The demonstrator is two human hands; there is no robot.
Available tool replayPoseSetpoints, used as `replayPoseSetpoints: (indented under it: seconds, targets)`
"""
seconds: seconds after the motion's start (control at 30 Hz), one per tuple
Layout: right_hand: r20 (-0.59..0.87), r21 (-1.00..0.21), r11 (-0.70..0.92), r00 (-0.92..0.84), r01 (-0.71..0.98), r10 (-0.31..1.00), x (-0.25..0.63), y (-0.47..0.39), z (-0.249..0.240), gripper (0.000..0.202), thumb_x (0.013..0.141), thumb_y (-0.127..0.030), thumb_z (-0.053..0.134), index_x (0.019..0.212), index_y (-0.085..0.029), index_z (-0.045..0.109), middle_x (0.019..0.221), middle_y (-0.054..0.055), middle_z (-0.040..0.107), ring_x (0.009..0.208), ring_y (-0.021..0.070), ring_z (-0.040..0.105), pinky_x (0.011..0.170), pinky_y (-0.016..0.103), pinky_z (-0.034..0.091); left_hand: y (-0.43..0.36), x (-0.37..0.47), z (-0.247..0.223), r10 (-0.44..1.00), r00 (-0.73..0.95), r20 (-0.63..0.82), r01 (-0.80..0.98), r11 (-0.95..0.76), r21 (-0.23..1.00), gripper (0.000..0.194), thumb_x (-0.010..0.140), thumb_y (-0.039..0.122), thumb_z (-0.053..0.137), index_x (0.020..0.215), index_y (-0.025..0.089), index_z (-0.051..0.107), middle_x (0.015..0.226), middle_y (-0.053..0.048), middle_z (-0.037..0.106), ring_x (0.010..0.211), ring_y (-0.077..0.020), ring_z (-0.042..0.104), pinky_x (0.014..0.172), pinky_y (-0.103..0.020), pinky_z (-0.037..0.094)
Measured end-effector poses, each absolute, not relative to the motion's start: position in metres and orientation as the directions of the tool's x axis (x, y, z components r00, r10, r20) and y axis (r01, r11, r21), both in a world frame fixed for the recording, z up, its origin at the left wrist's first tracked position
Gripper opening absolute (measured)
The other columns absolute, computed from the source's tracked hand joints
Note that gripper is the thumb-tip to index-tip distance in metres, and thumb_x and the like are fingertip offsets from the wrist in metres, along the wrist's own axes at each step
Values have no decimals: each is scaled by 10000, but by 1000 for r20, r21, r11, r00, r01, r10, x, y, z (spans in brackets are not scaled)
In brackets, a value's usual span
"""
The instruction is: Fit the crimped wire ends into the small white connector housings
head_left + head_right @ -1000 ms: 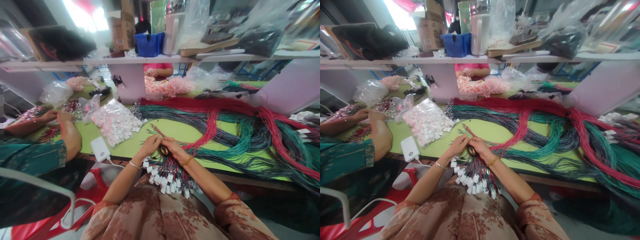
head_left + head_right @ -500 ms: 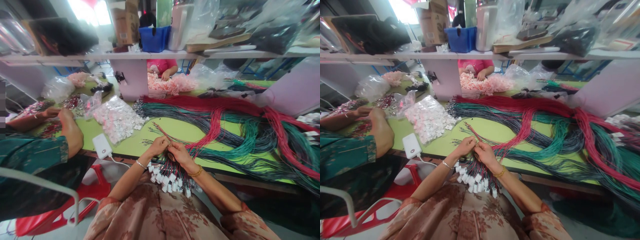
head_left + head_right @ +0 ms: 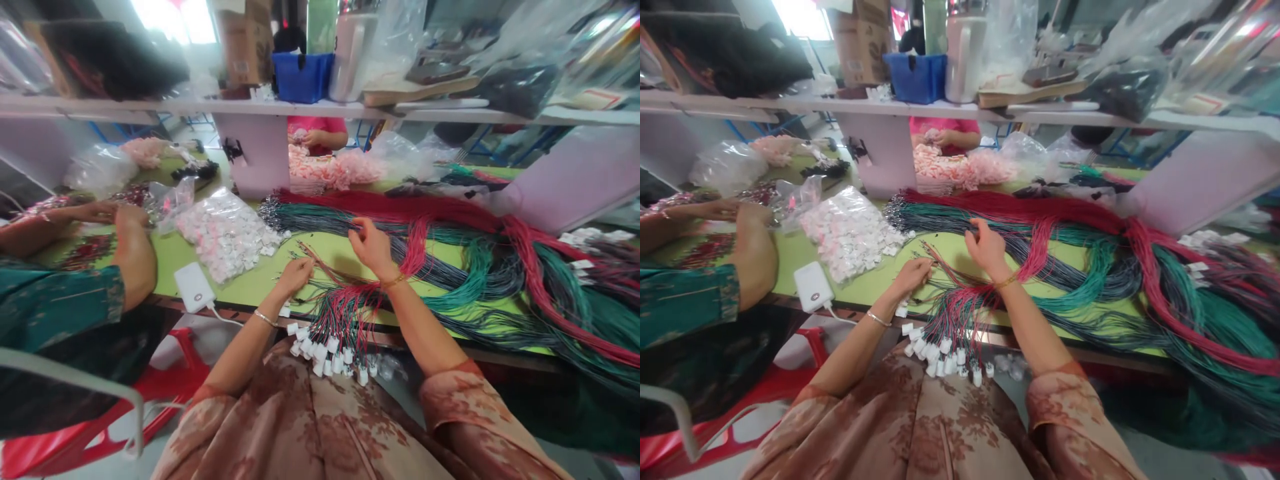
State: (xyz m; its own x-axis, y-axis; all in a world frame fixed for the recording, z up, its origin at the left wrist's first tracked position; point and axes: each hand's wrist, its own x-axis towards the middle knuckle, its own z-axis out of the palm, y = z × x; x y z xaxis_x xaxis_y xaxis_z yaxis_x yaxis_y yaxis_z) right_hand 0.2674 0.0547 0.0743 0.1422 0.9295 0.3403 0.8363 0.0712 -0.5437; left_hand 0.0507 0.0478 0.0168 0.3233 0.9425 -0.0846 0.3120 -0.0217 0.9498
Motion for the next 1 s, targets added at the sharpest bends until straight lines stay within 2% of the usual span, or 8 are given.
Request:
replayPoseSetpoints:
  seconds: [0.13, 0.23, 0.37, 0.5, 0.73, 0.83, 0.93, 1.0]
  targets:
    - [134, -189, -103, 129, 977, 983, 285, 88, 40, 330, 919, -336, 464, 1132, -128, 607, 968, 165, 673, 880, 253, 626, 741, 312, 416, 41, 29, 38, 945, 323, -51, 390, -84, 917, 356, 853, 434, 456, 650, 167, 576, 644, -23, 603, 531, -115, 486, 535, -244, 360]
    - [50, -103, -118, 124, 988, 991, 284, 89, 28, 336, 916, -308, 461, 1153, -107, 590, 1084, 208, 614, 930, 264, 614, 757, 321, 412, 34, 17, 51, 927, 370, 56, 502, -250, 828, 353, 854, 364, 453, 558, 180, 517, 598, -13, 555, 588, -133, 498, 583, -253, 365]
    - [164, -235, 22, 17, 972, 986, 264, 80, 37, 309, 906, -275, 471, 1136, -124, 612, 1115, 184, 609, 941, 239, 592, 768, 300, 399, 20, 7, 57, 892, 433, 129, 588, -389, 709, 275, 828, 291, 497, 579, 181, 541, 661, -32, 576, 690, -157, 516, 670, -274, 381]
    - [141, -489, 433, -421, 757, 896, 225, 66, 44, 204, 881, -234, 498, 963, -156, 668, 916, 70, 690, 803, 167, 583, 731, 249, 391, -2, 8, 56, 763, 641, 81, 521, -510, 684, 187, 815, 253, 536, 646, 184, 576, 739, -35, 597, 714, -153, 520, 699, -269, 383]
    - [-13, -410, 479, -530, 776, 848, 182, 53, 17, 110, 825, -228, 579, 864, -169, 663, 912, 79, 693, 776, 175, 571, 651, 249, 338, -32, 11, 52, 643, 766, -31, 477, -535, 697, 270, 819, 389, 607, 645, 183, 603, 679, -16, 585, 629, -133, 486, 617, -257, 345]
    - [5, -435, 480, -530, 762, 848, 184, 53, 11, 138, 865, -220, 508, 837, -177, 636, 866, 63, 685, 745, 164, 554, 636, 248, 325, -17, 2, 48, 783, 621, 15, 534, -438, 723, 291, 865, 378, 541, 666, 179, 614, 679, -19, 604, 643, -139, 510, 631, -261, 361]
    - [25, -453, 463, -508, 762, 861, 185, 52, 9, 158, 885, -239, 472, 827, -185, 609, 837, 60, 669, 713, 164, 536, 620, 251, 314, 19, -14, 37, 965, 207, 160, 719, -262, 644, 232, 885, 287, 481, 758, 169, 635, 756, -58, 627, 732, -186, 551, 702, -296, 392]
    - [34, -461, 424, -462, 779, 886, 185, 51, 7, 155, 887, -244, 459, 844, -187, 596, 822, 65, 660, 687, 167, 528, 610, 258, 308, 47, -24, 26, 961, -4, 277, 804, -161, 572, 226, 877, 181, 434, 948, 155, 648, 965, -118, 638, 882, -228, 573, 786, -326, 403]
